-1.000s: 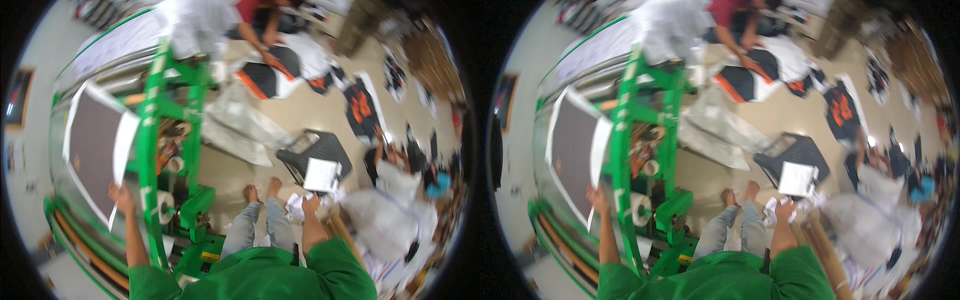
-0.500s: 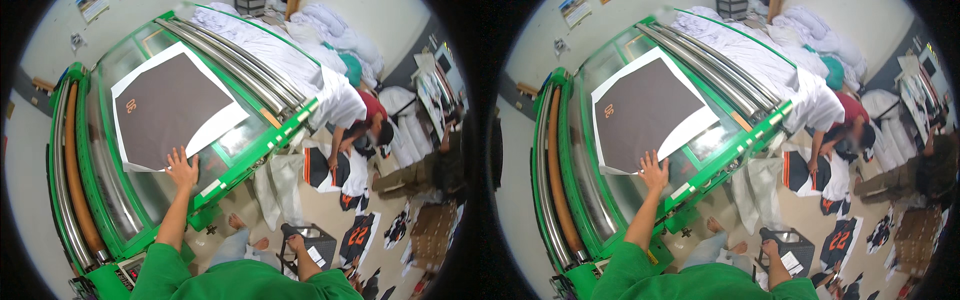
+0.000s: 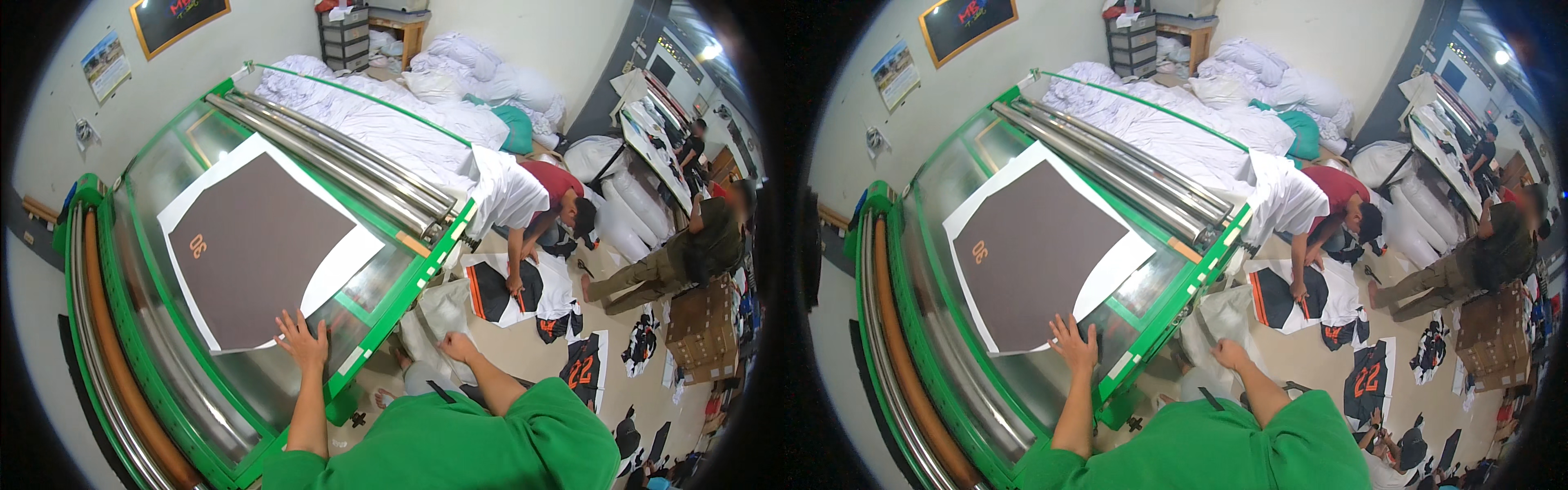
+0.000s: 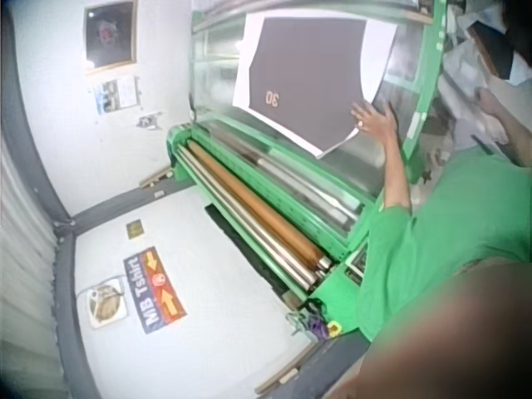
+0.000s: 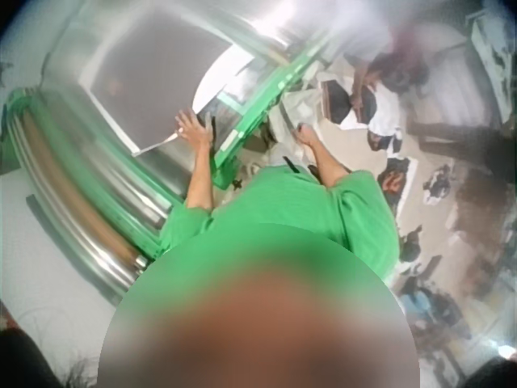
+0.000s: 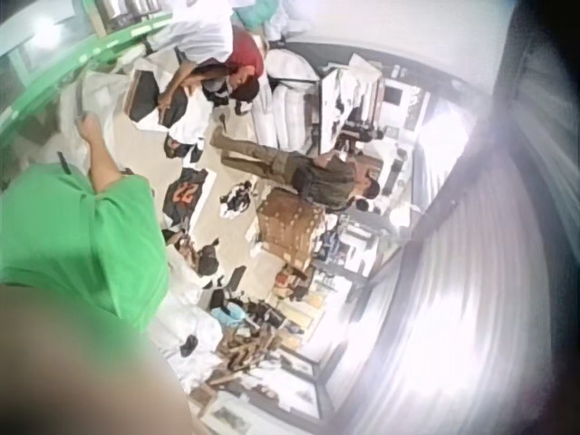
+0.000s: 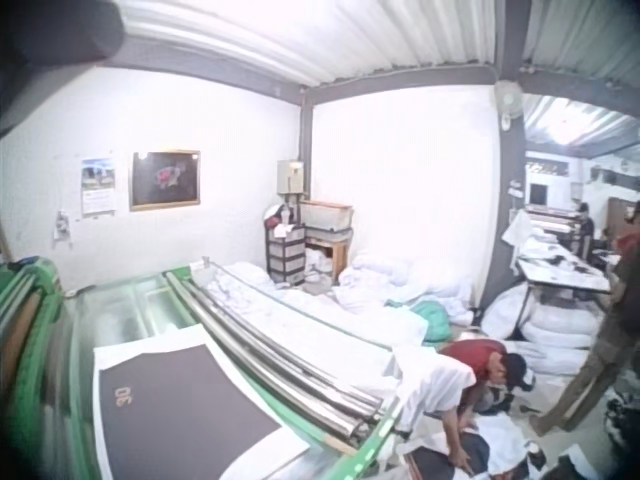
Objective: The person places a white fabric sheet onto a green heat press machine, smooths it, and lowers the press. They then retrieve a printed transfer sheet from a coworker, place it on the fabric, and repeat the pressing cycle.
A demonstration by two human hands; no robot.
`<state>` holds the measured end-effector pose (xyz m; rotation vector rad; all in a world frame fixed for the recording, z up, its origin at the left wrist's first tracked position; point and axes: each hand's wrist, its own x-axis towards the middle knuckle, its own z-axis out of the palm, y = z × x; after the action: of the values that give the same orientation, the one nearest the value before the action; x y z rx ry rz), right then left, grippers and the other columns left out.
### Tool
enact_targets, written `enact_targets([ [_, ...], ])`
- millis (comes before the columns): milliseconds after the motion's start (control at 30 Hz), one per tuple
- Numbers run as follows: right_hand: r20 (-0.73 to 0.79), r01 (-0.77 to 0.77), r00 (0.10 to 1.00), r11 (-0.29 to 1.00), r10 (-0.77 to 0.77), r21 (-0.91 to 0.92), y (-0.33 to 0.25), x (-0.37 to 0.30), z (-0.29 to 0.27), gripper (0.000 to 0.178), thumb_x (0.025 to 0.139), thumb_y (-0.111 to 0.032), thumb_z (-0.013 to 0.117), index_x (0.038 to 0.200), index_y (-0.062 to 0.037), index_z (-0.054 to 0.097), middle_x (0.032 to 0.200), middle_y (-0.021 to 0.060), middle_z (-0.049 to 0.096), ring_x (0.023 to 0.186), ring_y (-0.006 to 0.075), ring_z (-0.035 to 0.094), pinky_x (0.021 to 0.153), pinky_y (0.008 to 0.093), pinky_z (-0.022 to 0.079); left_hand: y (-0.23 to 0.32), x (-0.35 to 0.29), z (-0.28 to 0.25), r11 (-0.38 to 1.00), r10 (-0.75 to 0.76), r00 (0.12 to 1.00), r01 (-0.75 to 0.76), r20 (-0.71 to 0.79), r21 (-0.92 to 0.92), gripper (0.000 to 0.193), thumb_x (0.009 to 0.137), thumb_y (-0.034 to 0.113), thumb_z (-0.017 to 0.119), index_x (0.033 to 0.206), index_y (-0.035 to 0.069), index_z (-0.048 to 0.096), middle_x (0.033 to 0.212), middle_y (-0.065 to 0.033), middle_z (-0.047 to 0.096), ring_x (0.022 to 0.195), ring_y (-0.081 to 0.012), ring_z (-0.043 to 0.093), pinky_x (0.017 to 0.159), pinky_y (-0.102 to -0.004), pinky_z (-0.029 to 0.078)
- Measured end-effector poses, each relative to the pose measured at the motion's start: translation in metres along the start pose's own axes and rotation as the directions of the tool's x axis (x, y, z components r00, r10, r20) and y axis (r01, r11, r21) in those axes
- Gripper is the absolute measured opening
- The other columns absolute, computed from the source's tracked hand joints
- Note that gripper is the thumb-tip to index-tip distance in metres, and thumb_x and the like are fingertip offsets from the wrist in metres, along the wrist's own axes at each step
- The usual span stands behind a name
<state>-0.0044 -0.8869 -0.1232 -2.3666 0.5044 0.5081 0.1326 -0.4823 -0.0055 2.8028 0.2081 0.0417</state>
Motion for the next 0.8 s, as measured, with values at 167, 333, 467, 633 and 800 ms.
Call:
enact_targets([
  [167,-0.583,0.108,0.808,0.949,0.09,0.297,-0.008,0.081,-0.09,0.027,0.09,-0.027,0.072,0.098,-0.0013,0.075,0.095,0.0226,0.075,0.092,0.0364,0.073,0.083,0.0433,0.057,0.007,0.0,-0.005,0.998,0.063,0.998,-0.064,0.03,0.025,0.08,0.098,0.061,0.053,0.158,0.009,0.042,0.169,-0.0173,0.027,0.158,-0.0394,0.014,0.122,-0.0673,-0.001],
  [333,-0.77,0.213,0.598,0.881,0.223,0.421,-0.035,0.178,-0.184,0.026,0.092,-0.026,0.072,0.098,-0.001,0.073,0.094,0.0175,0.075,0.095,0.0354,0.072,0.086,0.0432,0.054,0.019,0.004,-0.011,0.992,0.006,0.994,-0.02,0.113,0.123,0.085,0.096,0.062,0.054,0.162,0.012,0.036,0.171,-0.0199,0.019,0.159,-0.0415,0.008,0.12,-0.0708,-0.005],
  [467,-0.845,0.169,0.517,0.952,0.134,0.254,-0.076,0.25,-0.265,0.027,0.091,-0.027,0.074,0.106,-0.0044,0.07,0.106,0.0155,0.069,0.104,0.0356,0.067,0.09,0.0449,0.051,0.023,0.007,-0.011,0.982,-0.034,0.983,-0.001,0.183,0.19,0.088,0.094,0.063,0.054,0.164,0.014,0.031,0.173,-0.0187,0.013,0.16,-0.0408,0.005,0.12,-0.0714,-0.005],
  [633,-0.902,-0.141,0.428,0.99,0.054,-0.008,-0.095,0.319,-0.332,0.029,0.092,-0.03,0.073,0.11,-0.0082,0.068,0.113,0.0129,0.063,0.107,0.034,0.063,0.088,0.0491,0.05,0.024,0.009,-0.005,0.973,-0.094,0.976,0.049,0.198,0.223,0.088,0.095,0.063,0.052,0.165,0.015,0.028,0.173,-0.0175,0.011,0.16,-0.0404,0.004,0.12,-0.0714,-0.003],
  [800,-0.837,-0.193,0.531,0.981,0.13,0.029,-0.075,0.348,-0.354,0.02,0.098,-0.026,0.064,0.105,-0.0081,0.068,0.11,0.0133,0.065,0.107,0.0342,0.063,0.087,0.0497,0.05,0.033,0.019,-0.006,0.952,-0.209,0.97,0.173,0.122,0.252,0.088,0.097,0.061,0.05,0.166,0.013,0.024,0.174,-0.0167,0.012,0.16,-0.04,0.006,0.119,-0.0713,0.0],
])
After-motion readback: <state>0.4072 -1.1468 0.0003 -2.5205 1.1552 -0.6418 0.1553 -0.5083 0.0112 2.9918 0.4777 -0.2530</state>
